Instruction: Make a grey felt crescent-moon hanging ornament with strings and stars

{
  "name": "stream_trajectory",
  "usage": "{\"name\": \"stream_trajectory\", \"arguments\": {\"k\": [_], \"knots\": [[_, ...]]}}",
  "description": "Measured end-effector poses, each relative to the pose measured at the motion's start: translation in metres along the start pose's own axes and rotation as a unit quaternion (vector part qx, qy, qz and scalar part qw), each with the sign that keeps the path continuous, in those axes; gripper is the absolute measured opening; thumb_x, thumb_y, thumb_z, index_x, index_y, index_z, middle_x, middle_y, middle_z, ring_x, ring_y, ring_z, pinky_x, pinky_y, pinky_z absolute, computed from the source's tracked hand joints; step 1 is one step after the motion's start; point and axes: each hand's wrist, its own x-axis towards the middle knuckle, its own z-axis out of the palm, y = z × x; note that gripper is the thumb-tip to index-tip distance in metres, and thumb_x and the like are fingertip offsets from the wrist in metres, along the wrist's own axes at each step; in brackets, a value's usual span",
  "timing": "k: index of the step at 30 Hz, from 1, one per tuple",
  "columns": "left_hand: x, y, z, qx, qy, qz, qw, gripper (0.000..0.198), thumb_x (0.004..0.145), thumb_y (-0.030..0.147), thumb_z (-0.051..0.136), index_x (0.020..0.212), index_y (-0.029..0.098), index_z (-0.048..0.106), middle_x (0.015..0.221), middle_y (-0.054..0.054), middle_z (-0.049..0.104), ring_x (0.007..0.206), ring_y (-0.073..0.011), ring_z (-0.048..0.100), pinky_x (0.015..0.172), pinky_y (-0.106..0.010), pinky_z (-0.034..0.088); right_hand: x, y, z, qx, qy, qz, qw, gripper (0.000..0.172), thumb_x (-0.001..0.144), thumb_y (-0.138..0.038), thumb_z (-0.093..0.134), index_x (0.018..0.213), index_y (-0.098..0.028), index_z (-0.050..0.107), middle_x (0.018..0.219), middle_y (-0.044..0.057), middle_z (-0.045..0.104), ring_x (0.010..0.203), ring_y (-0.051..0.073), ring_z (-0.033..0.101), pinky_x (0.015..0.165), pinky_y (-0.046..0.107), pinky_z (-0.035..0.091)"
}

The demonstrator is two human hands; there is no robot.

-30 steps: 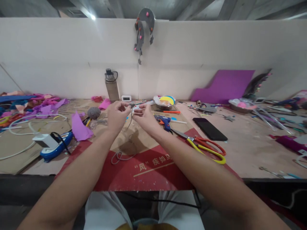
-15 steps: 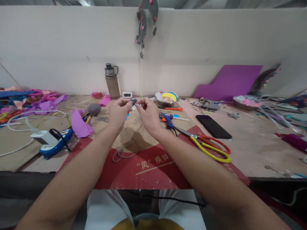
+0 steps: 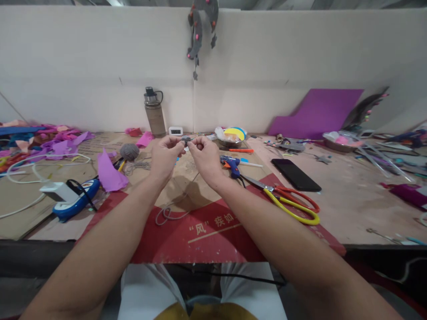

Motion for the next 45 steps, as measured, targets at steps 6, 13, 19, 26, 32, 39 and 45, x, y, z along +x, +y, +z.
{"name": "stream_trajectory", "arguments": {"k": [6,13,19,26,32,39,45], "knots": [[0.001,0.0,0.0,0.04,-0.005,0.007,0.999,0.005,0.067,0.019,0.066,0.069,0.017,0.062,0.062,0.002,0.058,0.055,-0.008,0.052,0.055,-0.022,0.042,-0.001,0.0,-0.002,0.002,0.001,0.005,1.0,0.014,0.08,-0.029,0.056,0.07,-0.018,0.056,0.065,-0.002,0.051,0.062,0.012,0.042,0.061,0.026,0.033],[0.001,0.003,-0.001,0.005,-0.048,-0.029,0.998,0.007,0.068,0.021,0.067,0.069,0.017,0.062,0.061,0.001,0.057,0.054,-0.0079,0.051,0.056,-0.023,0.042,0.001,0.0,-0.006,0.012,0.007,0.016,1.0,0.013,0.078,-0.03,0.06,0.084,-0.018,0.058,0.062,-0.005,0.046,0.058,0.011,0.041,0.057,0.025,0.031],[0.002,0.012,-0.005,-0.012,-0.152,-0.102,0.983,0.014,0.067,0.027,0.072,0.07,0.015,0.067,0.063,-0.003,0.062,0.057,-0.0087,0.054,0.057,-0.023,0.043,0.009,0.007,-0.016,0.035,-0.053,0.026,0.998,0.015,0.078,-0.027,0.055,0.066,-0.018,0.055,0.055,-0.006,0.04,0.054,0.009,0.035,0.053,0.025,0.026],[0.008,0.015,-0.013,0.056,-0.133,-0.108,0.984,0.021,0.065,0.032,0.071,0.076,0.014,0.072,0.074,-0.009,0.069,0.056,-0.0108,0.056,0.052,-0.024,0.042,0.012,0.015,-0.028,-0.01,-0.079,-0.003,0.997,0.013,0.076,-0.028,0.055,0.066,-0.019,0.053,0.051,-0.007,0.037,0.051,0.009,0.031,0.052,0.025,0.024],[0.004,0.018,-0.012,0.207,-0.169,-0.034,0.963,0.016,0.066,0.027,0.069,0.078,0.016,0.074,0.061,-0.002,0.064,0.053,-0.0098,0.051,0.051,-0.023,0.038,0.008,0.01,-0.032,-0.11,-0.092,-0.068,0.987,0.008,0.074,-0.023,0.057,0.067,-0.019,0.056,0.06,-0.003,0.047,0.061,0.012,0.04,0.058,0.026,0.029],[0.001,0.022,-0.006,0.258,-0.17,0.007,0.951,0.008,0.064,0.019,0.065,0.069,0.015,0.069,0.059,-0.001,0.063,0.052,-0.0095,0.051,0.051,-0.023,0.038,0.005,0.006,-0.033,-0.154,-0.12,-0.098,0.976,0.008,0.076,-0.021,0.056,0.069,-0.019,0.058,0.06,-0.002,0.046,0.061,0.013,0.04,0.06,0.027,0.029],[0.0,0.019,-0.008,0.292,-0.139,0.017,0.946,0.003,0.064,0.017,0.063,0.062,0.016,0.065,0.054,0.0,0.06,0.049,-0.0099,0.05,0.049,-0.023,0.036,0.005,0.007,-0.034,-0.122,-0.147,-0.081,0.978,0.007,0.079,-0.026,0.059,0.076,-0.02,0.058,0.059,-0.004,0.044,0.058,0.012,0.04,0.059,0.028,0.029]]}}
